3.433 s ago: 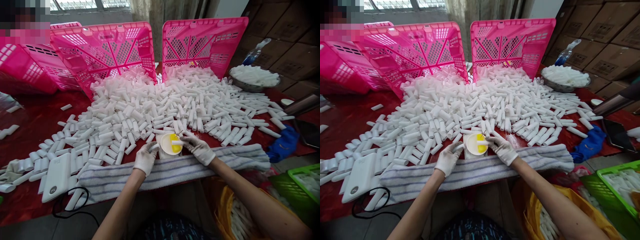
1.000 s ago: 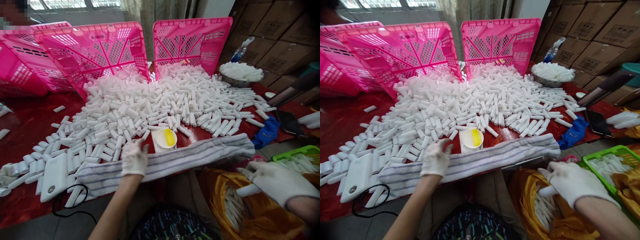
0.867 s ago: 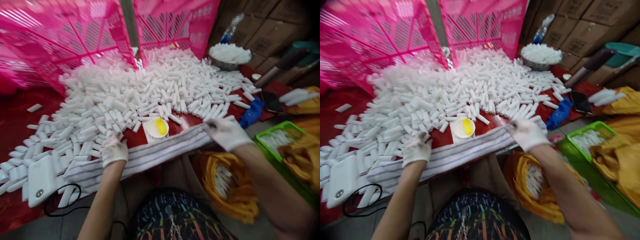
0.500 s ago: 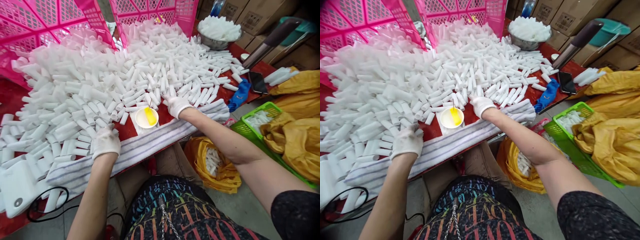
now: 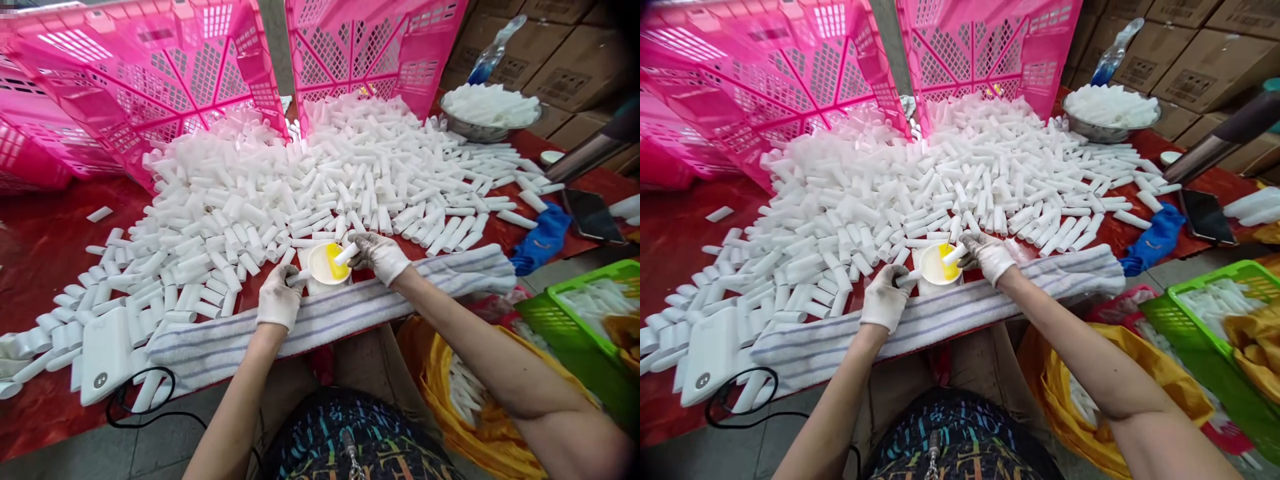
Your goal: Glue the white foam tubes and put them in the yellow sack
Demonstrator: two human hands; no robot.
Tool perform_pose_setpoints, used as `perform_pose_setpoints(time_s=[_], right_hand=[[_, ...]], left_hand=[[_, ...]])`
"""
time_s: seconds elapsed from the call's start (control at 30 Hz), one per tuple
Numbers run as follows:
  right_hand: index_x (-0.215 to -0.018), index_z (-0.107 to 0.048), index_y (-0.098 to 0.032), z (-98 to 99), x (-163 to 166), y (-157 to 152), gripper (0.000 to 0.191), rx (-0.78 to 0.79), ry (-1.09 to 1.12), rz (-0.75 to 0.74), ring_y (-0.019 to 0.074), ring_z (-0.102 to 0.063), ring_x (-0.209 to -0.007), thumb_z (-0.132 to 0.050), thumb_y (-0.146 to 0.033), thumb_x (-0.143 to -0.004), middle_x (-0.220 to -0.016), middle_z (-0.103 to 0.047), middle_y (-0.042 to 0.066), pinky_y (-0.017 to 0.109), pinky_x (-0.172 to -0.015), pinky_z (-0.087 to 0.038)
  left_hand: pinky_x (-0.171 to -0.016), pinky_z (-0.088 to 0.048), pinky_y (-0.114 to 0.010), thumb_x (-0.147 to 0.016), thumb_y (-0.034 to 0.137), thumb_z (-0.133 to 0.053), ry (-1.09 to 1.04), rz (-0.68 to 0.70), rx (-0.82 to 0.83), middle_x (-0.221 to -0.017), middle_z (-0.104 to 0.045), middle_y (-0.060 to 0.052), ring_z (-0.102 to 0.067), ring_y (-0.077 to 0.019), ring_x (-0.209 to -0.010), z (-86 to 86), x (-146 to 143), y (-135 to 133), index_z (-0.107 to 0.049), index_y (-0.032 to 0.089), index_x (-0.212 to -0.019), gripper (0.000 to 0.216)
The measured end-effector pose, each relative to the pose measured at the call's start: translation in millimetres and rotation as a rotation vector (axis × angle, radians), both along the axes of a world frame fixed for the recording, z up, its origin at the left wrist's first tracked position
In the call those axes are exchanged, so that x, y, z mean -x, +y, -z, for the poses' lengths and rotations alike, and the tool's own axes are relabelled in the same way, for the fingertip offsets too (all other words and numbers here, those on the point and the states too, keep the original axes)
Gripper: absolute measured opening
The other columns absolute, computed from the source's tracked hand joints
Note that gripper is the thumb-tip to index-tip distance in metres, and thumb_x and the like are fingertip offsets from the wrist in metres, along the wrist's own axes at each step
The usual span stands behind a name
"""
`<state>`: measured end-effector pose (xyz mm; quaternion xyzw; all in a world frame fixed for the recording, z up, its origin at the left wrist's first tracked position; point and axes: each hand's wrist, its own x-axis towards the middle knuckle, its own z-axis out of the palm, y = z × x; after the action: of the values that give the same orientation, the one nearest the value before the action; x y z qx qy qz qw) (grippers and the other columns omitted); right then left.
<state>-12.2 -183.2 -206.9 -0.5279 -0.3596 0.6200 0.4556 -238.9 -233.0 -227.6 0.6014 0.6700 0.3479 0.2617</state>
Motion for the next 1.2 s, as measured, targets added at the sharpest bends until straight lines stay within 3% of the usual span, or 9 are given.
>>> perform_pose_setpoints(time_s=[0.1,0.2,0.27,0.4,0.53,0.7,0.87,1.03,1.2], right_hand=[[-0.086,-0.060,-0.016,14.4,2,12,0.046,-0.122,-0.125,0.070,0.0076,-0.047,-0.040,-0.075,-0.055,-0.066,-0.055,-0.057,-0.004,0.020,-0.036,-0.038],[-0.078,-0.060,-0.017,27.9,-4,11,0.049,-0.250,-0.254,0.043,0.0091,-0.049,-0.050,-0.076,-0.060,-0.061,-0.059,-0.057,-0.003,0.022,-0.046,-0.043],[-0.076,-0.061,-0.018,34.7,-9,4,0.043,-0.364,-0.356,-0.042,0.0127,-0.056,-0.062,-0.076,-0.057,-0.063,-0.069,-0.062,0.000,0.026,-0.060,-0.050],[-0.079,-0.064,-0.021,40.7,-18,-9,0.029,-0.532,-0.446,-0.116,0.0174,-0.063,-0.076,-0.075,-0.047,-0.070,-0.080,-0.068,0.002,0.032,-0.076,-0.055],[-0.097,-0.069,-0.019,37.1,-18,-10,0.028,-0.505,-0.433,-0.149,0.0191,-0.067,-0.090,-0.071,-0.038,-0.077,-0.095,-0.072,0.005,0.032,-0.085,-0.056],[-0.077,-0.068,-0.014,29.6,-16,-11,0.024,-0.583,-0.487,-0.165,0.0123,-0.064,-0.067,-0.069,-0.038,-0.077,-0.074,-0.067,0.001,0.024,-0.066,-0.057],[-0.107,-0.069,-0.022,38.8,-20,-17,0.033,-0.551,-0.449,-0.174,0.0221,-0.067,-0.099,-0.071,-0.037,-0.078,-0.107,-0.070,0.006,0.038,-0.093,-0.054],[-0.091,-0.072,-0.020,44.6,-19,-18,0.027,-0.596,-0.397,-0.174,0.0207,-0.067,-0.076,-0.076,-0.038,-0.070,-0.083,-0.069,0.003,0.039,-0.076,-0.059],[-0.103,-0.071,-0.023,39.6,-15,-22,0.028,-0.591,-0.402,-0.147,0.0232,-0.068,-0.091,-0.070,-0.036,-0.078,-0.100,-0.071,0.006,0.041,-0.085,-0.057]], left_hand=[[-0.092,-0.047,-0.036,-0.075,0.023,-0.069,0.210,0.070,-0.046,-0.103,-0.069,-0.006,-0.061,-0.0227,-0.095,-2.3,1,1,-0.068,0.020,-0.109,0.035],[-0.093,-0.046,-0.042,-0.076,0.028,-0.071,0.364,0.105,-0.030,-0.103,-0.070,-0.008,-0.059,-0.0278,-0.098,-5.7,2,4,-0.072,0.022,-0.106,0.031],[-0.093,-0.046,-0.041,-0.076,0.029,-0.070,0.318,0.082,-0.013,-0.103,-0.070,-0.007,-0.059,-0.0272,-0.098,-5.2,3,5,-0.073,0.022,-0.104,0.028],[-0.095,-0.048,-0.036,-0.081,0.037,-0.065,-0.026,-0.028,0.022,-0.106,-0.070,-0.007,-0.063,-0.0218,-0.098,1.9,5,7,-0.069,0.020,-0.110,0.034],[-0.093,-0.050,-0.036,-0.078,0.047,-0.066,-0.212,-0.074,0.092,-0.106,-0.070,-0.008,-0.065,-0.0213,-0.096,2.6,5,7,-0.067,0.019,-0.111,0.044],[-0.086,-0.051,-0.031,-0.078,0.044,-0.066,-0.257,-0.046,0.107,-0.097,-0.071,-0.005,-0.065,-0.0180,-0.088,-10.5,-2,1,-0.068,0.018,-0.103,0.035],[-0.083,-0.049,-0.030,-0.073,0.036,-0.070,-0.163,-0.039,0.050,-0.093,-0.068,-0.004,-0.062,-0.0171,-0.085,-11.7,-5,-1,-0.069,0.018,-0.093,0.027],[-0.080,-0.049,-0.030,-0.071,0.036,-0.072,-0.157,-0.042,0.086,-0.090,-0.068,-0.003,-0.062,-0.0169,-0.082,-6.9,-4,-1,-0.068,0.018,-0.092,0.028],[-0.074,-0.049,-0.027,-0.075,0.042,-0.068,-0.270,-0.010,0.118,-0.085,-0.068,-0.002,-0.061,-0.0147,-0.075,-4.3,-2,-2,-0.066,0.018,-0.096,0.031]])
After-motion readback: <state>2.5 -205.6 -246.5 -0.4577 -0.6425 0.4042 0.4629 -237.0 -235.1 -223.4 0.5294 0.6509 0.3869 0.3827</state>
